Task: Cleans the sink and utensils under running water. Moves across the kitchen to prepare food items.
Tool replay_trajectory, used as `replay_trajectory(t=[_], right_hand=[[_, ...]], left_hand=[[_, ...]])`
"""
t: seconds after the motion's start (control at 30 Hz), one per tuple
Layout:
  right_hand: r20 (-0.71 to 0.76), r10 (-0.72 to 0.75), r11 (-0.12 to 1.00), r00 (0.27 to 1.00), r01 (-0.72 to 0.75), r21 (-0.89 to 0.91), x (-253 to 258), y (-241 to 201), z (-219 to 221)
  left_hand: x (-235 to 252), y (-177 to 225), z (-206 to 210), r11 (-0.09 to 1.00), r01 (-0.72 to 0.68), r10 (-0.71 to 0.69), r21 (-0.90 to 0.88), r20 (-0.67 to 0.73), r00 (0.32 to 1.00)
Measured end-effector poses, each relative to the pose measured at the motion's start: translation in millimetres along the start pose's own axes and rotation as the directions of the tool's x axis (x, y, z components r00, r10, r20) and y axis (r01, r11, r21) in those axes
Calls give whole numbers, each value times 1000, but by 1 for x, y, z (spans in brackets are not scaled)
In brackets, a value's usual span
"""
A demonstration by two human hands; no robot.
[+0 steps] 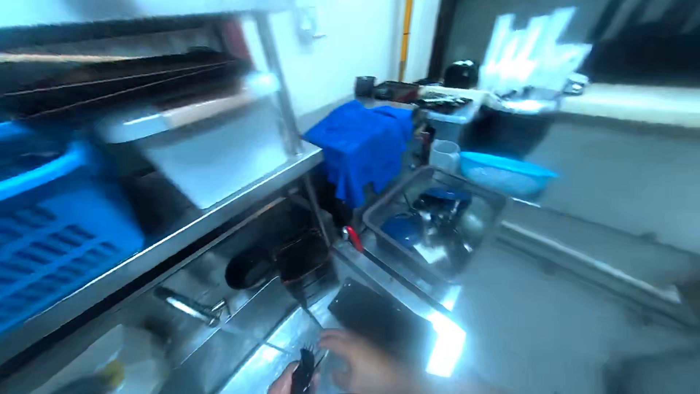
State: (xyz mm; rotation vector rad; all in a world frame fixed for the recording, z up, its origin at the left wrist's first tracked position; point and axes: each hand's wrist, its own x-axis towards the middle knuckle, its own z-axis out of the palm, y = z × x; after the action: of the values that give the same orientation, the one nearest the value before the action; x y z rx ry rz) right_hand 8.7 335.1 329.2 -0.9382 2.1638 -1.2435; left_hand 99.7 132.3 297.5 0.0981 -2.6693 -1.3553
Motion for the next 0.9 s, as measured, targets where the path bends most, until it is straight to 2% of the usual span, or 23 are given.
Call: replay_trajectory(t=[0.07, 0.13, 0.2, 0.23, 0.3, 0.4, 0.47, 0.53, 0.57, 0.6, 0.7, 0.77, 0.8, 0.87, 0.9], right_hand=[[-180, 9, 997, 984, -22, -71, -23, 9, -30], [-347, -56, 988, 936, 3, -152, -51, 17, -68], [-534, -47, 989, 844, -35, -143, -81, 21, -107], [-603, 20, 992, 797, -91, -88, -96, 23, -128], [-701, 149, 988, 698, -137, 73, -120, 36, -168], [-809, 300, 928, 506, 43, 371, -134, 72, -213], [-764, 506, 783, 400, 158, 602, -131, 99, -236], [-656, 683, 618, 323, 223, 754, -126, 118, -250], [-633, 709, 598, 310, 211, 773, -125, 122, -254], [-652, 693, 636, 307, 165, 754, -124, 122, -257], [-781, 520, 853, 347, -170, 493, -124, 124, -253], [-820, 447, 874, 359, -371, 314, -128, 138, -248], [-806, 449, 851, 385, -460, 255, -131, 148, -245], [-776, 443, 820, 449, -553, 148, -132, 166, -242], [-779, 414, 825, 471, -555, 103, -132, 171, -240]], left_hand=[[29, 38, 10, 994, -112, 108, 19, 135, 985], [62, 81, 28, 962, -269, 256, 37, 200, 946], [102, 127, 49, 907, -420, 408, 36, 172, 897], [124, 152, 61, 890, -454, 445, 41, 138, 885], [168, 201, 87, 894, -441, 436, 75, 72, 897], [222, 262, 125, 938, -325, 323, 116, 36, 946], [244, 292, 145, 950, -276, 265, 145, 87, 960], [261, 309, 167, 962, -221, 200, 163, 134, 971], [276, 310, 180, 964, -194, 168, 180, 150, 974], [291, 307, 192, 967, -163, 131, 196, 164, 978], [309, 290, 213, 957, -2, -47, 291, 162, 986], [295, 275, 220, 961, 72, -121, 267, 172, 978], [280, 261, 223, 975, 60, -97, 214, 164, 982], [237, 222, 217, 996, 10, -21, 86, 120, 993], [208, 202, 208, 999, 20, -22, 26, 93, 995]])
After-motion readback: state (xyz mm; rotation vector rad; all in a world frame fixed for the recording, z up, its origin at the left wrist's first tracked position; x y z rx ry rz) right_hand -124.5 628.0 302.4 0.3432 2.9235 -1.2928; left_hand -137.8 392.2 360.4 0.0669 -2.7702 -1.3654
